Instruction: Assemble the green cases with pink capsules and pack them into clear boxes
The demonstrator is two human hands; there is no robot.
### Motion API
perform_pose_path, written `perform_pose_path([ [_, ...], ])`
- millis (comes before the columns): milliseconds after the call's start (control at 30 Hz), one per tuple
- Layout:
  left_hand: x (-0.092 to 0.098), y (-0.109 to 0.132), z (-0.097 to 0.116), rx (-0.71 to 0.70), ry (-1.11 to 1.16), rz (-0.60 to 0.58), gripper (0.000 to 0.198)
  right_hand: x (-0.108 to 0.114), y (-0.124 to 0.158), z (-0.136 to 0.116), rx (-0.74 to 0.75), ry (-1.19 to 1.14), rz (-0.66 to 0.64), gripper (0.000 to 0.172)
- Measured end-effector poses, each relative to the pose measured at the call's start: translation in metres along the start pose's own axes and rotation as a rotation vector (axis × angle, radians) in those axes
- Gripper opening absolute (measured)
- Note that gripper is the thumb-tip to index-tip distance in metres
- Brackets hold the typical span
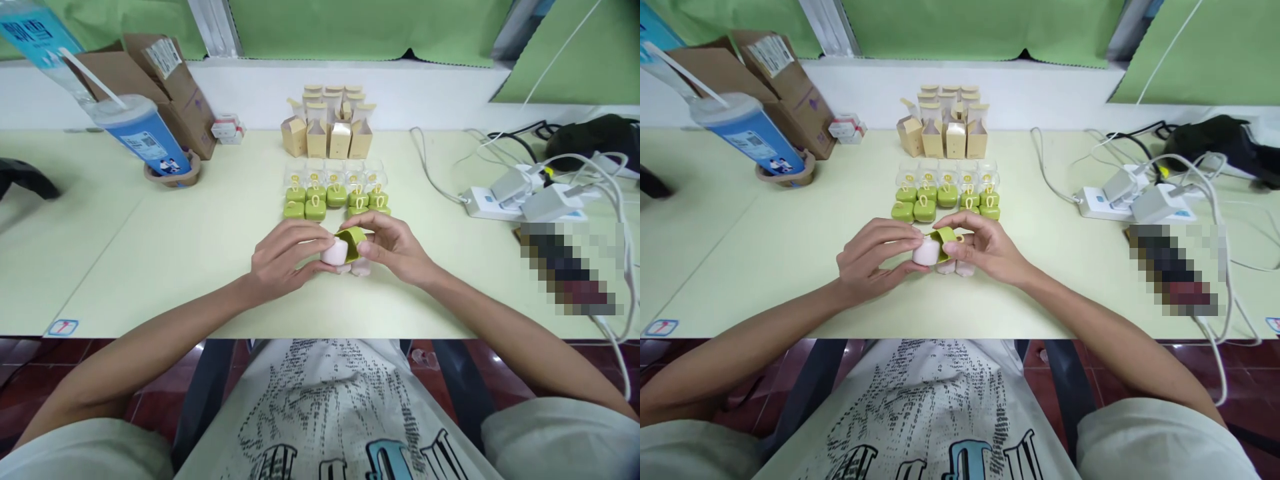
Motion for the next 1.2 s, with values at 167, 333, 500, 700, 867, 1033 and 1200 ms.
perform_pose_path([
  [167,0.005,0.003,0.005,-0.111,0.029,0.066,0.03,-0.007,0.006,-0.004,0.065,0.015,-0.02,0.04],
  [333,0.001,0.009,-0.008,0.022,-0.018,-0.013,0.029,-0.009,0.009,-0.011,0.17,0.042,0.003,0.04],
  [500,0.005,0.003,0.004,-0.154,0.08,0.109,0.043,-0.013,0.01,-0.005,0.122,0.01,-0.027,0.047],
  [700,-0.009,0.0,0.007,-0.233,0.163,0.059,0.054,-0.023,0.016,-0.003,0.264,-0.101,-0.098,0.017],
  [867,-0.001,-0.003,0.006,-0.195,0.196,0.133,0.051,-0.029,0.027,-0.022,0.701,0.3,-0.07,0.027],
  [1033,0.0,-0.002,0.004,-0.165,0.159,0.171,0.054,-0.029,0.031,-0.028,0.85,0.439,-0.024,0.032],
  [1200,-0.003,0.0,0.006,-0.181,0.141,0.141,0.056,-0.03,0.031,-0.028,0.84,0.462,-0.018,0.027],
])
Point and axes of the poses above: each hand's wrist, its own y-axis away from the middle knuckle, its own x-axis out of the back of the hand, z = x × y, the point moved 8 cm from there along -y, towards the middle knuckle, and after that the axes turned 11 degrees about z, right-handed, at the moved point
